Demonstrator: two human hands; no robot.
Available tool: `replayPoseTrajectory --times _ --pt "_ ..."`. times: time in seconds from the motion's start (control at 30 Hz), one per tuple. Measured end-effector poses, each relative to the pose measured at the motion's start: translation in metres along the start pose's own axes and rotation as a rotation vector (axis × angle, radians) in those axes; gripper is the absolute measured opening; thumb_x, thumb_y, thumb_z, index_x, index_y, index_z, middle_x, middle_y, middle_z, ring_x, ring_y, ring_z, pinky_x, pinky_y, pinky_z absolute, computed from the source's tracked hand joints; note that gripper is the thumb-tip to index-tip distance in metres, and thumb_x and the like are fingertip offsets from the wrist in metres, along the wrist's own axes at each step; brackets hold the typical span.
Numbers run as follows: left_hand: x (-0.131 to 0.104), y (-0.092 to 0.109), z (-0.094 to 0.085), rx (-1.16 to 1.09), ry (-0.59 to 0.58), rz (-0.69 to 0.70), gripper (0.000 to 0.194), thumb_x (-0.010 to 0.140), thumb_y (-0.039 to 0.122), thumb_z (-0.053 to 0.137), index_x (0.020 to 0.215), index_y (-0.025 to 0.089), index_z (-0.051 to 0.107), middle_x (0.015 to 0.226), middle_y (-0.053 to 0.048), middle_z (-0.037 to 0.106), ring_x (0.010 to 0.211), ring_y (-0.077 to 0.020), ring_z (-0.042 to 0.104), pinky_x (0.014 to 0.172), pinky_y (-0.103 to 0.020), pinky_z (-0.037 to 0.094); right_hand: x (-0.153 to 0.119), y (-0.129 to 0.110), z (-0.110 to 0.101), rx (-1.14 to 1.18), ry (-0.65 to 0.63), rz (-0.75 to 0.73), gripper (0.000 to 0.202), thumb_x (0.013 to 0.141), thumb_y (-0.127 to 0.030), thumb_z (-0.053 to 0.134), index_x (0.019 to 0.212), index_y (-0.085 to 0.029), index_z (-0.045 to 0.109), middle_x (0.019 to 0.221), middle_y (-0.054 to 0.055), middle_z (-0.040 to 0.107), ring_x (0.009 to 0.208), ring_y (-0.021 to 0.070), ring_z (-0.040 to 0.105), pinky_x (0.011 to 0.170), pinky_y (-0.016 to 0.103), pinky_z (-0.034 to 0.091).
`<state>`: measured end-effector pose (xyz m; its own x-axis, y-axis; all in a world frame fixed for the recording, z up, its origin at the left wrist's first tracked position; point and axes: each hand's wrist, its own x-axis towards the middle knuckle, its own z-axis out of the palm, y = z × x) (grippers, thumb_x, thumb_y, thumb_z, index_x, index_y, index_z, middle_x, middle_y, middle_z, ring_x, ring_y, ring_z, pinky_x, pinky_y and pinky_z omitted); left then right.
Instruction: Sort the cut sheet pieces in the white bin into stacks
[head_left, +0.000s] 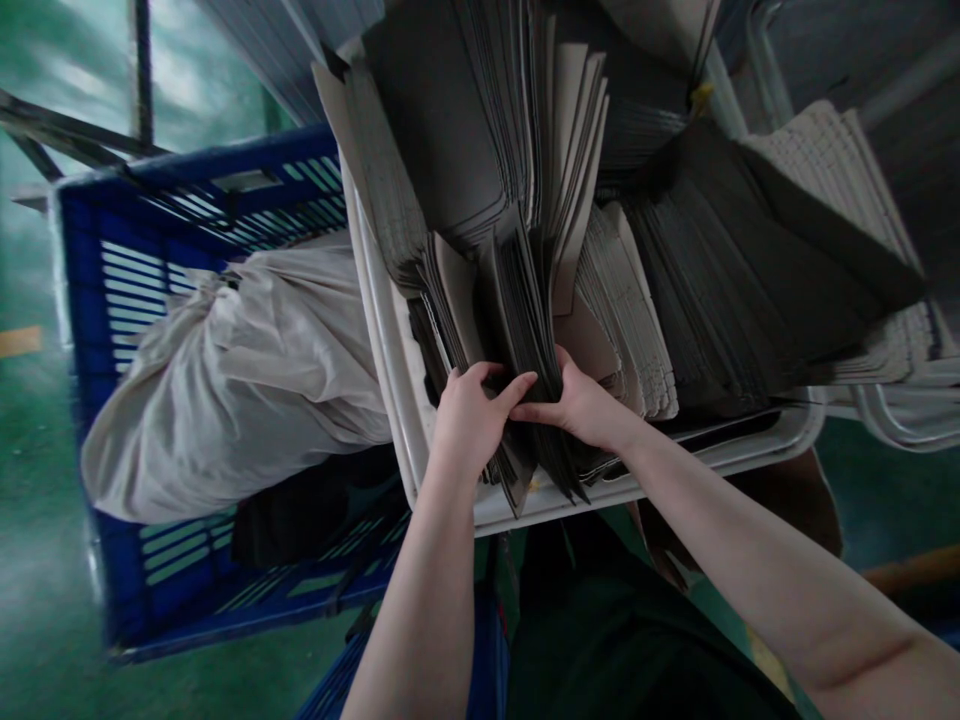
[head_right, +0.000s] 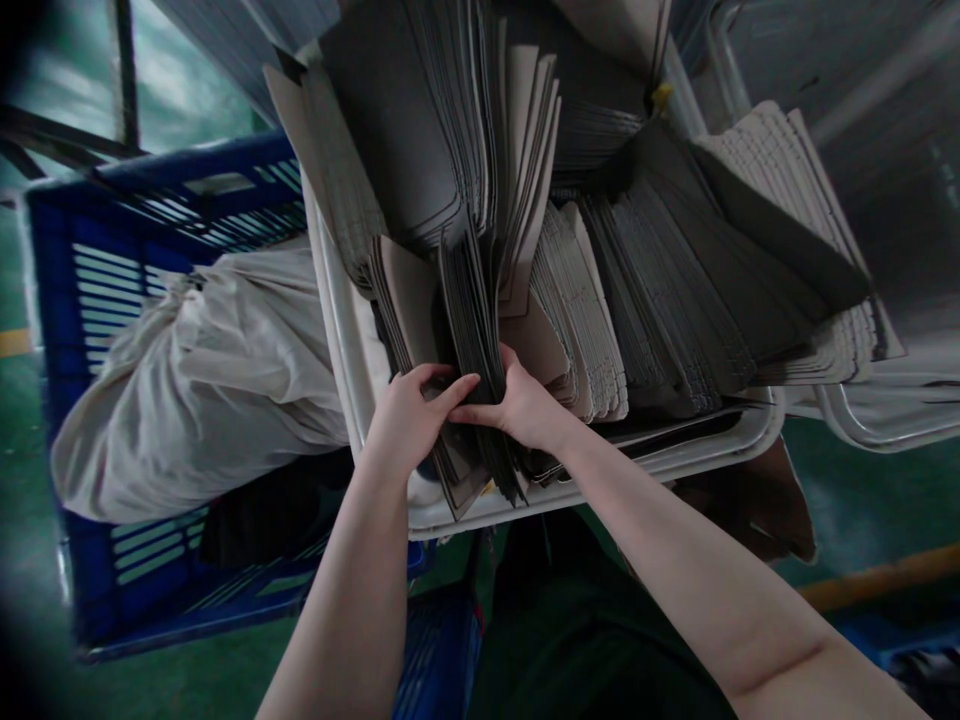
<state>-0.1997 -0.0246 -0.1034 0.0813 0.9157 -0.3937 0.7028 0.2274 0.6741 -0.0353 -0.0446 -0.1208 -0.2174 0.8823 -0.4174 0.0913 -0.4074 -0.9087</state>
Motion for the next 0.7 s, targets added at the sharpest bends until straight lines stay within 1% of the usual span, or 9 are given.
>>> replayPoseTrajectory --times 0.17,0.37,0.53,0.7 --pt "-0.0011 -0.0041 -0.0022 -0.086 -0.021 0.003 0.049 0.075 0.057 0.056 0.104 0.018 0.065 0.101 -0.01 0.065 0.092 -0.0225 0.06 0.084 -0.037 0.046 0.0002 -0.0005 0.0001 -0.003 -0.012 0.006 0.086 0.061 -0.041 0.08 0.131 -0.022 0.033 0.121 0.007 0.056 0.113 0.0228 0.054 0.101 0.042 0.042" --pt "-0.0017 -0.0028 -0.0034 -0.15 -0.019 -0.022 0.044 0.074 0.051 0.06 0.101 0.017 0.066 0.1 -0.01 0.066 0.092 -0.0225 0.06 0.083 -0.036 0.047 0.0007 -0.0017 0.0015 0.017 -0.025 -0.01 0.086 0.061 -0.04 0.08 0.131 -0.022 0.033 0.121 0.007 0.056 0.114 0.0225 0.053 0.101 0.041 0.041" --pt "-0.0014 -0.0048 -0.0023 -0.158 -0.014 -0.029 0.044 0.073 0.052 0.061 0.101 0.018 0.065 0.1 -0.01 0.066 0.091 -0.022 0.061 0.082 -0.036 0.047 0.001 -0.0008 0.0021 0.019 -0.018 -0.02 0.084 0.061 -0.039 0.08 0.13 -0.023 0.034 0.122 0.006 0.055 0.113 0.0219 0.053 0.102 0.041 0.041" --pt "0.0002 -0.0079 -0.0009 -0.141 -0.027 -0.022 0.046 0.075 0.055 0.057 0.102 0.018 0.065 0.101 -0.01 0.065 0.092 -0.0215 0.06 0.084 -0.036 0.046 0.0018 -0.0001 0.0029 0.017 -0.023 -0.037 0.086 0.061 -0.039 0.08 0.13 -0.022 0.033 0.123 0.007 0.054 0.113 0.0217 0.053 0.101 0.041 0.042"
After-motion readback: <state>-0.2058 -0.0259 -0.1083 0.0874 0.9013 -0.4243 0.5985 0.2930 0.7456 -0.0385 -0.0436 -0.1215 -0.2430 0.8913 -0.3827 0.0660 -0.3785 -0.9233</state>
